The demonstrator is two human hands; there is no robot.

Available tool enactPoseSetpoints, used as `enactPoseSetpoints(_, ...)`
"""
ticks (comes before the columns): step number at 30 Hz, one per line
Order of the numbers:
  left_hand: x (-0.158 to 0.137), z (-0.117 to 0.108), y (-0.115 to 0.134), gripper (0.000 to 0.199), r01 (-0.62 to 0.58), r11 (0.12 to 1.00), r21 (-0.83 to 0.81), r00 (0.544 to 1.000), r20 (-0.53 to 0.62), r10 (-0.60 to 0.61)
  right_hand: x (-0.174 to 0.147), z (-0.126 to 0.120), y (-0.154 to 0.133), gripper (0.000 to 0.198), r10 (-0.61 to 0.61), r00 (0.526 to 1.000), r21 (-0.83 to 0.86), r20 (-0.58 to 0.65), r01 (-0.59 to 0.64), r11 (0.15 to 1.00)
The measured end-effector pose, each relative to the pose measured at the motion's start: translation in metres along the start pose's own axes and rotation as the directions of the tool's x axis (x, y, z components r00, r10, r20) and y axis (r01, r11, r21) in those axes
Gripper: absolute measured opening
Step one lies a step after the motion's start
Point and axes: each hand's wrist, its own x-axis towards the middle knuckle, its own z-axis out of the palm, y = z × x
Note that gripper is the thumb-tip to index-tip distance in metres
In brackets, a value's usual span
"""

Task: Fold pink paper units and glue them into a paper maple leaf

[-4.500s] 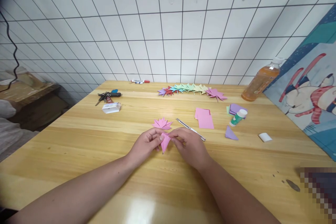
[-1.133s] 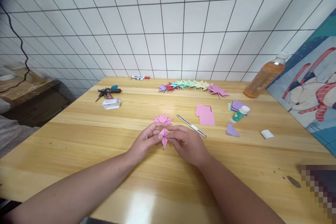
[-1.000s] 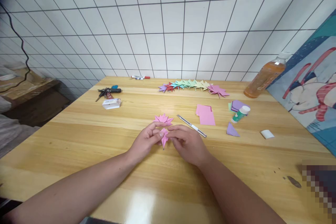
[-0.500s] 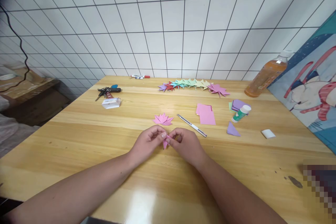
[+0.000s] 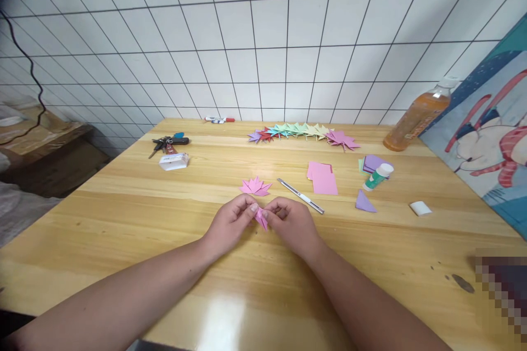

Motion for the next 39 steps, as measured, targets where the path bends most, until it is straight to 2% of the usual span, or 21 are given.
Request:
enactPoseSetpoints(4,-0.002,0.0,0.005,0.019,-0.051,0.988,0.145,0.998,-0.037,0.057,0.002,-0.001,0.002,0.021,0.066,0.997,0.207,0.035,-0.071,0.976)
enactPoseSetpoints(6,-0.001,0.0,0.005,0.019,-0.047,0.985,0.165,0.997,-0.051,0.056,0.002,-0.002,0.003,0.024,0.077,0.996,0.243,0.037,-0.083,0.966)
enactPoseSetpoints(12,0.002,-0.002,0.0,0.02,-0.02,0.999,0.033,0.995,-0.095,0.023,-0.001,0.001,0.002,0.026,0.022,0.999,0.096,0.05,-0.027,0.995)
enactPoseSetpoints(17,0.002,-0.003,0.002,0.022,-0.034,0.999,0.017,0.996,-0.08,0.035,0.001,0.003,0.005,0.02,-0.055,0.998,0.005,0.009,0.055,0.998)
enactPoseSetpoints(20,0.0,-0.003,0.004,0.017,-0.039,0.999,0.01,0.999,-0.036,0.039,0.001,0.001,0.006,0.019,-0.128,0.992,-0.171,-0.014,0.124,0.977)
enactPoseSetpoints(23,-0.001,-0.003,0.004,0.014,-0.038,0.997,0.062,0.999,0.014,0.037,0.0,-0.001,0.006,0.018,-0.215,0.976,-0.334,0.021,0.209,0.919)
enactPoseSetpoints(25,0.0,-0.003,0.003,0.016,-0.025,0.998,0.058,0.999,0.025,0.024,-0.001,-0.001,0.005,0.016,-0.228,0.973,-0.349,0.039,0.228,0.909)
enactPoseSetpoints(30,0.004,-0.003,-0.002,0.02,0.022,0.995,-0.095,1.0,0.014,-0.021,0.0,-0.001,0.006,0.016,-0.194,0.981,-0.254,0.005,0.189,0.949)
enactPoseSetpoints(32,0.004,-0.003,-0.003,0.02,0.044,0.996,-0.073,0.999,0.03,-0.042,0.001,-0.004,0.007,0.014,-0.209,0.978,-0.319,0.005,0.199,0.927)
enactPoseSetpoints(36,0.002,-0.003,-0.003,0.015,0.024,0.999,0.021,0.996,0.09,-0.026,-0.002,-0.01,0.004,0.011,-0.272,0.96,-0.5,0.059,0.265,0.825)
enactPoseSetpoints(39,0.003,-0.003,-0.002,0.015,0.038,0.999,0.001,0.995,0.097,-0.038,-0.004,-0.01,0.001,0.011,-0.287,0.954,-0.494,0.082,0.289,0.82)
